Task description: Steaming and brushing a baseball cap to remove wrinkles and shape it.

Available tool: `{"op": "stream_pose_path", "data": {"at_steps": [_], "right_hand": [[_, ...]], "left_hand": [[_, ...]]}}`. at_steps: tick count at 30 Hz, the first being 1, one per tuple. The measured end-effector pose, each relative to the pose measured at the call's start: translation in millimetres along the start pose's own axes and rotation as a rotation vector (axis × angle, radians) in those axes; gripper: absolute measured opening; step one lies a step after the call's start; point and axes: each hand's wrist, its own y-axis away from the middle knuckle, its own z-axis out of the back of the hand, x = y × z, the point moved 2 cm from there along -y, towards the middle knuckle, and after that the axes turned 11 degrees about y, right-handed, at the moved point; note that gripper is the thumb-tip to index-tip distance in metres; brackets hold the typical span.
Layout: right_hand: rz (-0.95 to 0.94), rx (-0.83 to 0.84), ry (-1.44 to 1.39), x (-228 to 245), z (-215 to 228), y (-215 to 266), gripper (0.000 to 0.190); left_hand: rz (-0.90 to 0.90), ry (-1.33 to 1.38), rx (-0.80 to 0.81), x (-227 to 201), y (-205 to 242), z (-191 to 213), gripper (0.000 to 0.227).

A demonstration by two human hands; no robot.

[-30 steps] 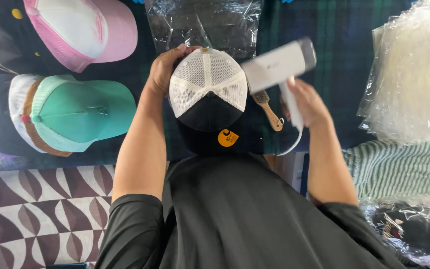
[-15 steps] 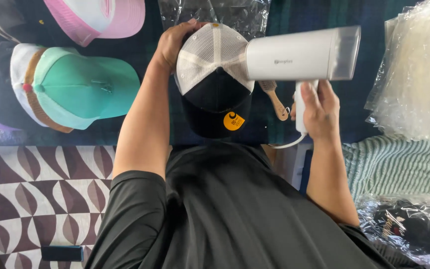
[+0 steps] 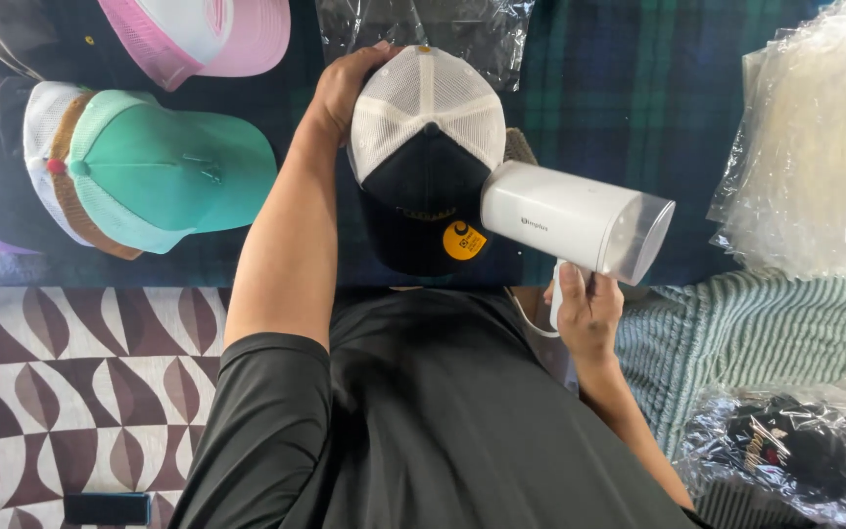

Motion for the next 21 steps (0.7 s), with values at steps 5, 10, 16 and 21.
{"op": "stream_pose_path", "data": {"at_steps": [5,10,16,21], "right_hand": [[0.102,-0.008,0.004,24.5,23.7,-31.5,0.034],[0.046,0.094,0.120,43.9,40.2,-66.3,0.040],[-0.079,0.042,-0.077,16.0,23.2,-75.9,0.041],[-0.168,-0.108,-0.515,-38.0,-4.1,-82.0,0.033]], "left_hand": [[0.018,0.117,0.015,-9.4,7.5,-4.1,0.047],[0.048,0.114,0.132,-14.5,6.2,-6.2,0.053],[-0.224,0.120,0.154,11.7,24.0,15.9,0.064],[-0.404,0.067,-0.319,80.2,105.2,29.8,0.040]]}}
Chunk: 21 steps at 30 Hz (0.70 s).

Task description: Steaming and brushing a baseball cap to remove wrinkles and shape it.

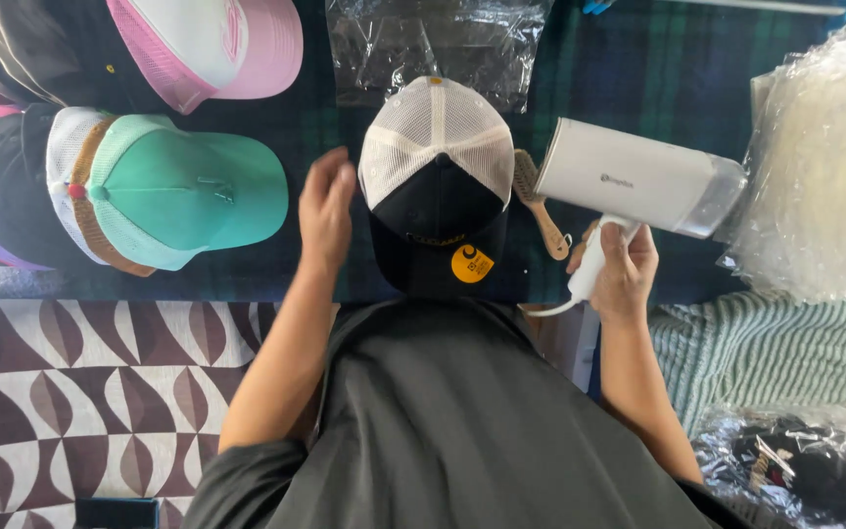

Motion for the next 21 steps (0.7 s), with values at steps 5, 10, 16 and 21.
{"op": "stream_pose_path", "data": {"at_steps": [5,10,16,21], "right_hand": [[-0.238,-0.071,0.017,-43.8,12.3,-9.8,0.041],[-0.536,-0.212,-0.106,-119.4,52.5,-46.3,0.041],[-0.630,-0.212,-0.170,-142.8,59.1,-71.5,0.045],[-0.450,-0.226,0.509,-195.7,91.1,-89.1,0.067]], "left_hand": [[0.261,0.130,-0.024,35.9,91.4,-0.7,0.043],[0.395,0.221,0.022,55.5,108.4,-2.1,0.036],[0.470,0.247,0.058,47.5,104.0,-1.7,0.032],[0.485,0.306,0.045,59.0,106.1,2.0,0.031]]}}
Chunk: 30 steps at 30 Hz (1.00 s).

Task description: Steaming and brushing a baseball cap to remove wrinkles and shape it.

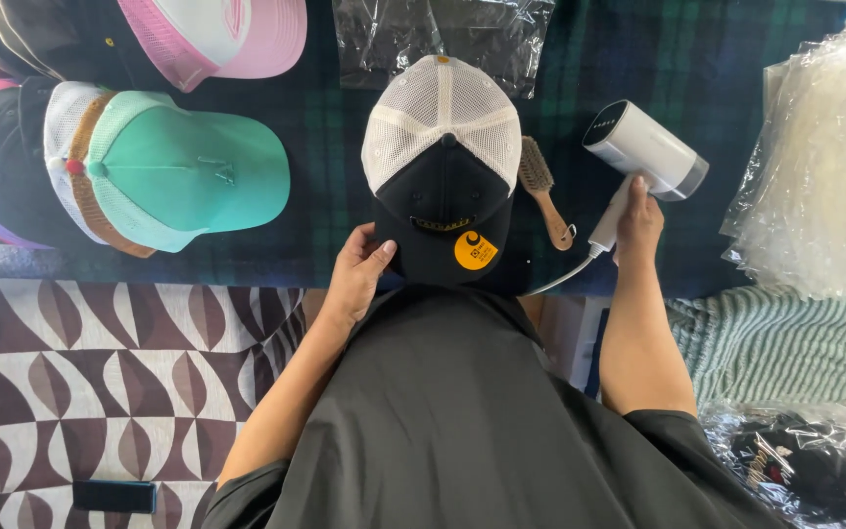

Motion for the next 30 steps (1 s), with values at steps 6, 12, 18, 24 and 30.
{"op": "stream_pose_path", "data": {"at_steps": [6,12,18,24,30], "right_hand": [[0.336,-0.386,0.527,6.1,11.0,10.5,0.056],[0.609,0.172,0.133,128.4,-21.8,183.3,0.031],[0.073,0.631,-0.537,112.6,-69.9,205.8,0.022],[0.047,0.713,-0.733,131.7,-62.7,216.1,0.020],[0.044,0.733,-0.714,85.3,-96.1,185.7,0.018]], "left_hand": [[-0.002,0.104,-0.011,-3.9,0.2,-3.7,0.034],[0.007,0.240,-0.004,17.0,-8.7,3.9,0.031],[0.139,0.436,0.099,35.3,-4.0,3.2,0.030],[0.171,0.469,0.077,20.9,-1.7,-4.4,0.034],[0.132,0.382,0.006,54.5,-23.4,20.2,0.031]]}}
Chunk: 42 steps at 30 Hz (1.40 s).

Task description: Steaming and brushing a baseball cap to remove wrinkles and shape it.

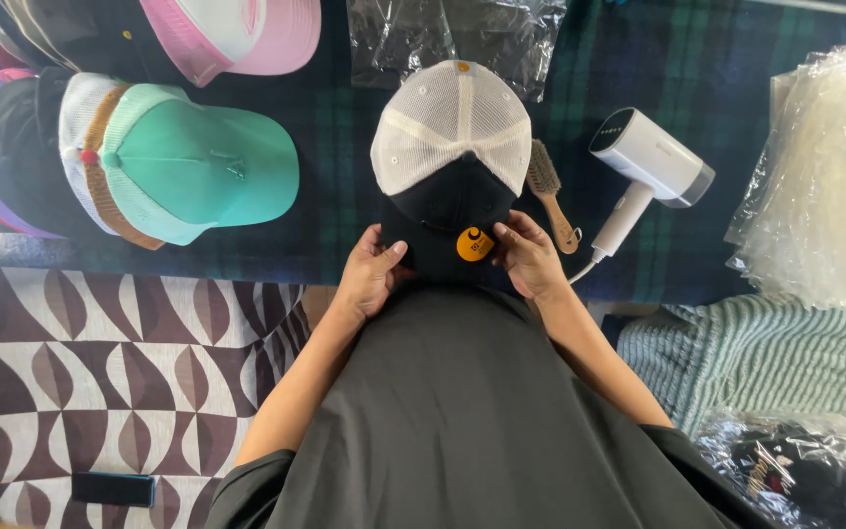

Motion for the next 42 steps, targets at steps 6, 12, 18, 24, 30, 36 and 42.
{"op": "stream_pose_path", "data": {"at_steps": [6,12,18,24,30,36,42], "right_hand": [[0.212,-0.083,0.607,18.6,15.8,-2.7,0.049],[0.624,0.096,0.881,135.8,-40.3,-10.9,0.065],[0.385,0.122,0.770,139.8,-65.7,-43.8,0.066],[0.345,0.134,0.644,125.8,-65.3,-55.1,0.081],[0.323,0.174,0.148,99.7,-65.2,-70.3,0.058],[0.003,0.075,-0.014,127.0,-78.3,-89.0,0.069],[0.274,0.181,0.204,128.7,-69.1,-96.9,0.080]], "left_hand": [[-0.379,-0.583,-0.078,-59.6,21.9,-32.5,0.049],[-0.631,-0.878,0.390,-163.8,7.1,-159.5,0.053],[-0.285,-0.804,0.365,-165.0,-34.0,-186.2,0.067],[-0.299,-0.693,0.263,-145.7,-63.7,-153.5,0.080],[-0.350,-0.211,0.309,-115.7,-60.7,-145.8,0.059],[-0.293,-0.258,0.171,-129.4,-86.0,-164.3,0.066],[-0.467,-0.595,0.152,-137.7,-99.6,-147.1,0.083]]}}
